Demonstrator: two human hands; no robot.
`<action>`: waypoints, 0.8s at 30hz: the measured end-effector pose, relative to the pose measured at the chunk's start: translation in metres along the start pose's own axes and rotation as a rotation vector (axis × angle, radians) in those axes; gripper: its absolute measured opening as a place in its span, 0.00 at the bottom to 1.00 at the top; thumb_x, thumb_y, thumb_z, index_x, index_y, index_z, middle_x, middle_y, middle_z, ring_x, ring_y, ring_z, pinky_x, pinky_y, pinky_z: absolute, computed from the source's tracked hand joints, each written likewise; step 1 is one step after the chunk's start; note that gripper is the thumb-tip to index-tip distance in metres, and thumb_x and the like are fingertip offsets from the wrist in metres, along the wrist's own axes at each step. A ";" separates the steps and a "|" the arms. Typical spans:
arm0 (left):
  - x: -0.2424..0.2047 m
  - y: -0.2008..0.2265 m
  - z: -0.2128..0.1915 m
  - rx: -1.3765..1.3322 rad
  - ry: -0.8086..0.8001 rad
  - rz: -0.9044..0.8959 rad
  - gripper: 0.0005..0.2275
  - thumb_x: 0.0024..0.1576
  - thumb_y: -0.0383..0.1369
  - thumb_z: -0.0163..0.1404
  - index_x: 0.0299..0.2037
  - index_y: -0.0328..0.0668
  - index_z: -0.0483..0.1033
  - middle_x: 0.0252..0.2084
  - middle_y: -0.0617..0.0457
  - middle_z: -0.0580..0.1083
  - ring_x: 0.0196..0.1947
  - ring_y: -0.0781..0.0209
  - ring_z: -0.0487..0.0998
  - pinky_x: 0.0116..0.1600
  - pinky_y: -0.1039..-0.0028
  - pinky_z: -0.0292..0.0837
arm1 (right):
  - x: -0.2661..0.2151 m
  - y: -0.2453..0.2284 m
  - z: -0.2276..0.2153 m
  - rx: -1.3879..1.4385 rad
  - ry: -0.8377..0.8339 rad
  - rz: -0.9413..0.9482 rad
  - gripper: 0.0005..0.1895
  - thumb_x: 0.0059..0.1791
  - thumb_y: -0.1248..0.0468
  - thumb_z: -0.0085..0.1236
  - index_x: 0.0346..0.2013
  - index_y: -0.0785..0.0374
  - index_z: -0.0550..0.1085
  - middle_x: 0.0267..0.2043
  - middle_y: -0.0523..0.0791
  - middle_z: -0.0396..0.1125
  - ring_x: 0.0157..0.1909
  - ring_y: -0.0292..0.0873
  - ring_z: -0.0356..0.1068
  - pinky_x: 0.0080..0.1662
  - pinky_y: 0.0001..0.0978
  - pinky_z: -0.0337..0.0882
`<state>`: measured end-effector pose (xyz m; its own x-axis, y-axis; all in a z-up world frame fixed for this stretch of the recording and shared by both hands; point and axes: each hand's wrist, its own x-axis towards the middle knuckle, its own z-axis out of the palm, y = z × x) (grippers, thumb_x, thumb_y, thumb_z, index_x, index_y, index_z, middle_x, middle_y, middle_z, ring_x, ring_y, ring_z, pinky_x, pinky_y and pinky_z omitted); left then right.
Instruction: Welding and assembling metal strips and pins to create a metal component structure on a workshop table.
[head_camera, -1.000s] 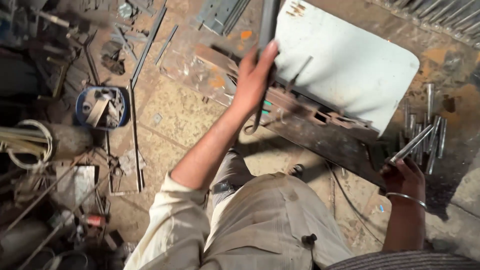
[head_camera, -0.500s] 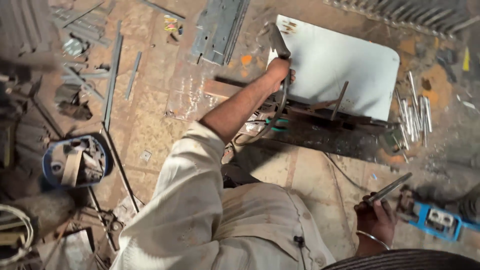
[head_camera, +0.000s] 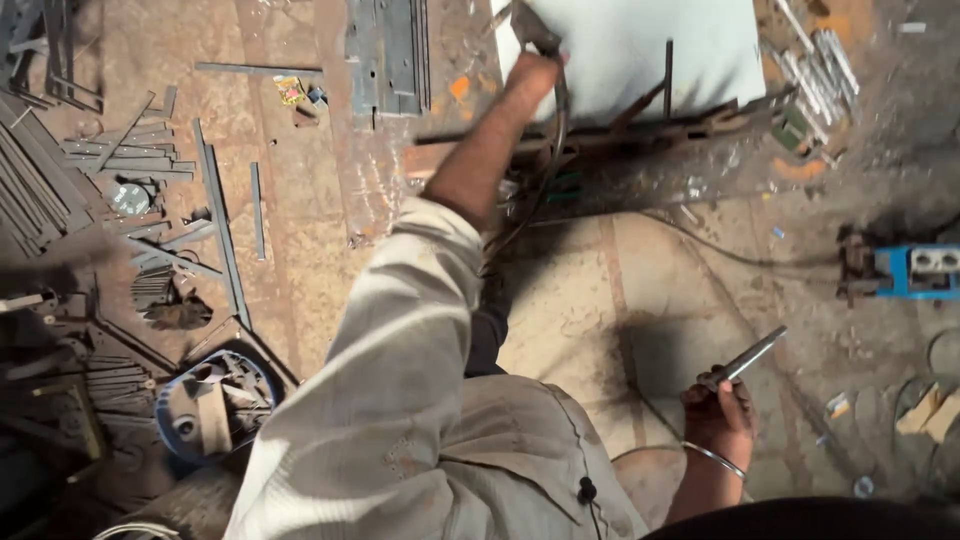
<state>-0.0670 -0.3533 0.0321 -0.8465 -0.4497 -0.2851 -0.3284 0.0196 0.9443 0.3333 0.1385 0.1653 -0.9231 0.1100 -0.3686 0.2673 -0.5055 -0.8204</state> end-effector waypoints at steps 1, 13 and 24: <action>-0.010 0.000 -0.010 0.008 -0.015 -0.005 0.23 0.56 0.44 0.60 0.53 0.31 0.78 0.51 0.41 0.80 0.53 0.49 0.80 0.58 0.62 0.73 | -0.016 0.006 -0.003 0.005 0.017 0.000 0.11 0.56 0.66 0.56 0.52 0.63 0.75 0.43 0.47 0.72 0.39 0.44 0.70 0.44 0.39 0.70; -0.223 -0.009 -0.181 -0.115 -0.031 0.039 0.32 0.62 0.54 0.52 0.60 0.26 0.70 0.54 0.35 0.72 0.55 0.45 0.73 0.62 0.54 0.69 | -0.028 0.095 0.152 -0.347 -0.257 0.134 0.16 0.49 0.73 0.56 0.52 0.64 0.71 0.39 0.45 0.71 0.37 0.40 0.69 0.37 0.32 0.70; -0.224 0.062 -0.256 0.245 -0.643 0.205 0.16 0.62 0.44 0.52 0.45 0.36 0.76 0.35 0.39 0.79 0.34 0.48 0.82 0.41 0.61 0.73 | 0.050 0.183 0.367 -1.129 -0.524 -0.292 0.18 0.51 0.68 0.61 0.55 0.62 0.71 0.39 0.44 0.74 0.38 0.36 0.74 0.37 0.29 0.75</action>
<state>0.2097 -0.4800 0.1971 -0.9557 0.1986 -0.2174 -0.1570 0.2811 0.9467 0.2342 -0.2628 0.1573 -0.9163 -0.3856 -0.1084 -0.1153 0.5130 -0.8506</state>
